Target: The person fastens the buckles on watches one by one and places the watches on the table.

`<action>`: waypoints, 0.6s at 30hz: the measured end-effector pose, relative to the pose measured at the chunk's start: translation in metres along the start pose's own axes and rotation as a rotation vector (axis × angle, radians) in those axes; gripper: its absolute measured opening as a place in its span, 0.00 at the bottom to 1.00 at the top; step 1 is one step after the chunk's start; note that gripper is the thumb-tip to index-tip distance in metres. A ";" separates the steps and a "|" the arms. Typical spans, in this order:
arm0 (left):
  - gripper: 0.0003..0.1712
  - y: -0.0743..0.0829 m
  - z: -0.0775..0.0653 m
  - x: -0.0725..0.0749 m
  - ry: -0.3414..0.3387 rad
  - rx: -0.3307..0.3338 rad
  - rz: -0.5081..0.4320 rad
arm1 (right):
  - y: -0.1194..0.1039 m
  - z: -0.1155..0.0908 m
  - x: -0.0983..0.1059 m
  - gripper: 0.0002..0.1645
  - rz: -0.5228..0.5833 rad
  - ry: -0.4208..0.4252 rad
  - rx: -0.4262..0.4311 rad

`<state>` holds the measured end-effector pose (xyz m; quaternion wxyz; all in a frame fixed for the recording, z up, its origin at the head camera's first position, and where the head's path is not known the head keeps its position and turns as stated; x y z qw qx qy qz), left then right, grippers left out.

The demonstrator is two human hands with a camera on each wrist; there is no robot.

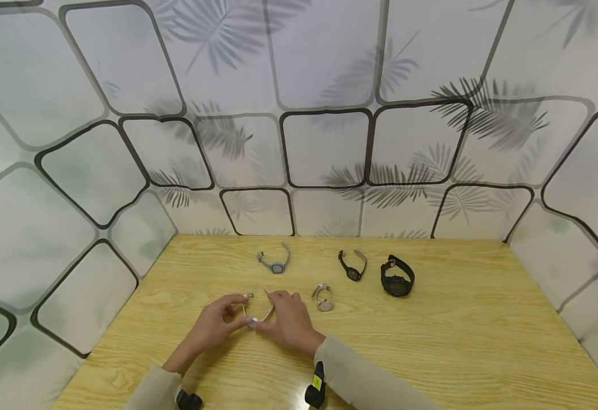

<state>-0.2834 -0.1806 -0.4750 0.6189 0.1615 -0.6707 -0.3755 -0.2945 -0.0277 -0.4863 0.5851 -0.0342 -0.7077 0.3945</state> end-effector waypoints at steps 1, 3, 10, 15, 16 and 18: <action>0.26 0.001 0.000 0.000 0.002 -0.007 -0.005 | 0.000 0.000 0.000 0.49 0.004 0.001 0.003; 0.27 0.002 0.000 -0.001 0.001 -0.017 -0.028 | 0.000 0.000 0.000 0.48 0.009 0.002 0.007; 0.24 0.002 0.001 -0.005 -0.010 -0.026 -0.123 | -0.001 -0.001 0.002 0.45 0.022 0.016 0.017; 0.21 0.001 0.001 -0.004 0.018 -0.013 -0.148 | 0.000 0.000 0.002 0.45 0.035 0.018 0.016; 0.21 0.001 0.001 -0.004 0.020 -0.009 -0.157 | 0.000 0.000 0.002 0.46 0.040 0.016 0.014; 0.21 0.000 0.001 -0.004 0.022 -0.001 -0.178 | 0.001 -0.001 0.002 0.46 0.051 0.017 0.012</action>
Point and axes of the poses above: each hand's wrist, its own z-axis towards the middle knuckle, its own x-axis out of the back of the hand, y = z × x, the point moved 10 cm from there along z, towards the middle knuckle, and after that the axes turned 10 degrees about -y, right-handed, at the moved point
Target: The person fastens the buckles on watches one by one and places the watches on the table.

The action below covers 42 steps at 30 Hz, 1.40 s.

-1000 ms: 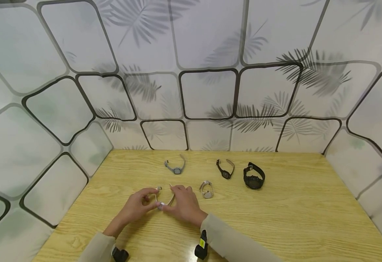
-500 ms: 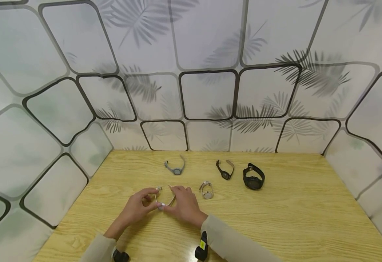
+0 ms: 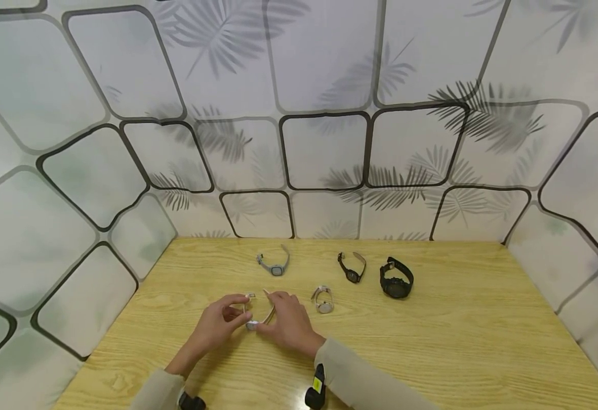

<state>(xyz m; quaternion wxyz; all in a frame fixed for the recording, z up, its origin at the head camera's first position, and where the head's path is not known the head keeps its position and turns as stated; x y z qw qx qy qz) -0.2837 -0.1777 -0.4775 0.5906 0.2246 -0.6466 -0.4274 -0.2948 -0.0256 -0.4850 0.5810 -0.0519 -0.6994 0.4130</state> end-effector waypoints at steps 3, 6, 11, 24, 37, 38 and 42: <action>0.21 -0.003 0.000 -0.001 -0.004 0.020 -0.046 | 0.001 -0.001 0.000 0.46 0.024 0.000 -0.006; 0.22 -0.005 0.000 -0.002 -0.010 0.038 -0.113 | 0.001 -0.003 0.001 0.46 0.061 0.004 -0.011; 0.19 -0.003 0.001 -0.001 0.027 0.043 -0.231 | 0.002 -0.005 0.006 0.46 0.146 0.008 0.012; 0.18 0.016 0.001 0.006 0.137 -0.093 -0.312 | 0.002 -0.009 0.020 0.47 0.266 0.014 0.099; 0.17 0.040 0.001 0.006 0.205 -0.257 -0.248 | 0.010 -0.012 0.049 0.21 0.458 0.178 0.187; 0.17 0.041 0.001 0.006 0.204 -0.260 -0.250 | 0.011 -0.012 0.050 0.21 0.471 0.177 0.186; 0.18 0.043 0.002 0.005 0.202 -0.252 -0.266 | 0.013 -0.011 0.054 0.23 0.530 0.174 0.167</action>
Point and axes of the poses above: each hand's wrist, its own z-axis towards the middle knuckle, its own x-axis out of the back of the hand, y = z × x, the point moved 10 cm from there along z, towards the middle knuckle, and after that the axes turned 10 degrees about -y, right-handed, at the moved point
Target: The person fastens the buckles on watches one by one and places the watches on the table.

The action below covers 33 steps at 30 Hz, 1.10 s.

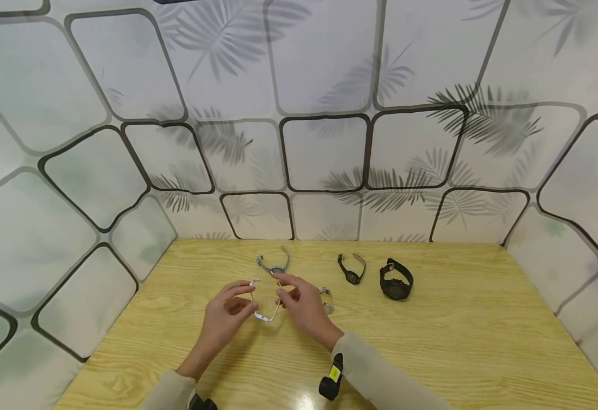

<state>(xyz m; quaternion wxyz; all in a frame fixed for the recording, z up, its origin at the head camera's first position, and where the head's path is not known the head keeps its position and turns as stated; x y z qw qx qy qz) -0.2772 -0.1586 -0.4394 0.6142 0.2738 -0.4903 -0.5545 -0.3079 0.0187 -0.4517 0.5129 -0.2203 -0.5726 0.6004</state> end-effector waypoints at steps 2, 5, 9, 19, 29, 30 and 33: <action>0.18 0.000 0.000 0.000 0.002 0.003 0.002 | 0.001 0.000 0.001 0.24 0.036 -0.002 -0.012; 0.17 0.001 0.000 -0.001 0.011 -0.003 0.011 | 0.002 0.001 0.002 0.25 0.070 -0.001 -0.033; 0.14 0.005 -0.001 -0.002 0.025 -0.056 0.010 | 0.003 0.001 0.003 0.21 0.074 0.004 -0.052; 0.08 0.001 0.001 -0.005 0.037 0.007 -0.040 | 0.004 -0.001 0.001 0.16 0.105 0.002 -0.074; 0.08 -0.008 0.003 -0.004 0.027 0.118 -0.077 | -0.024 -0.008 0.001 0.15 0.089 0.002 -0.076; 0.09 -0.009 0.003 -0.004 0.019 0.129 -0.079 | -0.026 -0.008 0.001 0.14 0.085 -0.001 -0.078; 0.12 -0.014 0.003 -0.004 -0.005 0.170 -0.082 | -0.015 -0.006 0.000 0.15 0.083 0.001 -0.091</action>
Point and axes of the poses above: each hand's wrist, its own z-axis towards the middle knuckle, its own x-axis out of the back of the hand, y = z × x, the point moved 10 cm from there along z, towards the middle knuckle, and after that the axes turned 10 degrees about -y, right-handed, at the moved point
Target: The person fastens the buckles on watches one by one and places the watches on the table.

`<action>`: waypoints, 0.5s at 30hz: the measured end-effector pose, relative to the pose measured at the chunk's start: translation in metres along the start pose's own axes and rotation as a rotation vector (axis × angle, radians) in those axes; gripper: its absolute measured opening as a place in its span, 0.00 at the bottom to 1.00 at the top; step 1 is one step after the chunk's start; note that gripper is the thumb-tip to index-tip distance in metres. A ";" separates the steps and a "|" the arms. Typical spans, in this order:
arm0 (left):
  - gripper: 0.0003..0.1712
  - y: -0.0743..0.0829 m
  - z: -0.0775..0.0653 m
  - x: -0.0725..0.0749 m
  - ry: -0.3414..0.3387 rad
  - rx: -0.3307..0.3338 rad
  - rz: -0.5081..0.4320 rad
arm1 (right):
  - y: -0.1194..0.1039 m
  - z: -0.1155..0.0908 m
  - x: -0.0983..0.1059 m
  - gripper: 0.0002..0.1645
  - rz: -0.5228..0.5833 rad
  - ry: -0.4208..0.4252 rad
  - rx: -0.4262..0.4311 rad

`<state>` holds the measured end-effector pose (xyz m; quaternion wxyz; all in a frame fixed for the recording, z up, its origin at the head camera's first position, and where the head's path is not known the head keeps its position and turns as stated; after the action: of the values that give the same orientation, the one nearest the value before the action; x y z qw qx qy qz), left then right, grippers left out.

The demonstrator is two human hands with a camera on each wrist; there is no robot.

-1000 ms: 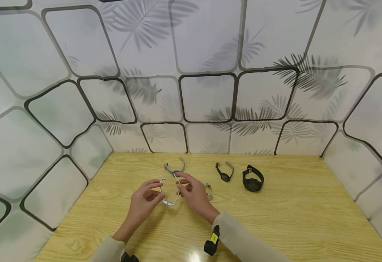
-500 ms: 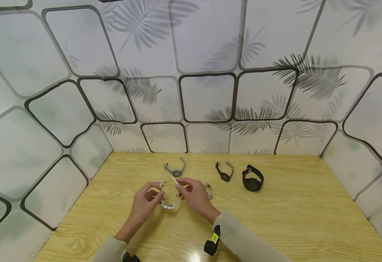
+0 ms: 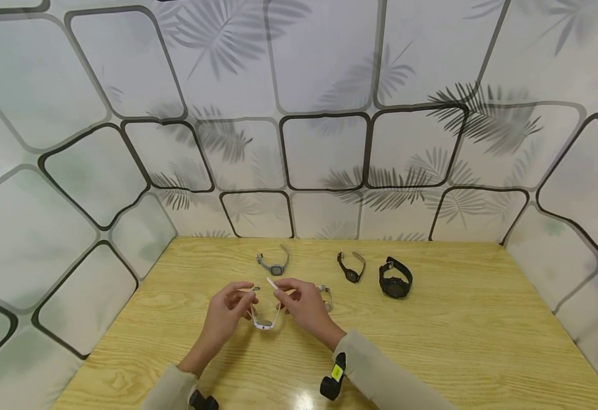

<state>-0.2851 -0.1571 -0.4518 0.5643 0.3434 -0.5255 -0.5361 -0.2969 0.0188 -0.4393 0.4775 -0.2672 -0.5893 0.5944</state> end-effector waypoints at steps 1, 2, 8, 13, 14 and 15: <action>0.13 -0.002 0.000 0.000 -0.005 0.012 0.005 | 0.006 0.002 0.000 0.15 -0.001 0.000 -0.014; 0.13 -0.004 0.000 0.000 -0.011 0.026 0.006 | 0.012 0.003 0.000 0.15 -0.003 0.001 -0.016; 0.12 -0.011 0.000 0.000 -0.038 0.067 -0.003 | 0.022 0.005 0.001 0.16 -0.005 -0.017 -0.014; 0.11 -0.011 0.000 0.000 -0.043 0.048 -0.053 | 0.024 0.005 0.002 0.14 0.022 -0.058 -0.018; 0.11 -0.011 0.000 0.001 -0.040 0.043 -0.072 | 0.026 0.004 0.002 0.14 0.031 -0.064 -0.025; 0.10 -0.010 0.000 0.001 -0.036 0.038 -0.088 | 0.027 0.004 0.003 0.13 0.040 -0.069 -0.028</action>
<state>-0.2874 -0.1597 -0.4609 0.5240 0.3670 -0.5301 -0.5566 -0.3085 0.0235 -0.4637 0.4409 -0.2651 -0.6083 0.6044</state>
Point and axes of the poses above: each hand's wrist, its own z-axis towards the middle knuckle, its own x-axis out of the back of the hand, y = z × x, the point moved 10 cm from there along z, towards the middle knuckle, and after that the axes turned 10 degrees about -y, right-handed, at the moved point
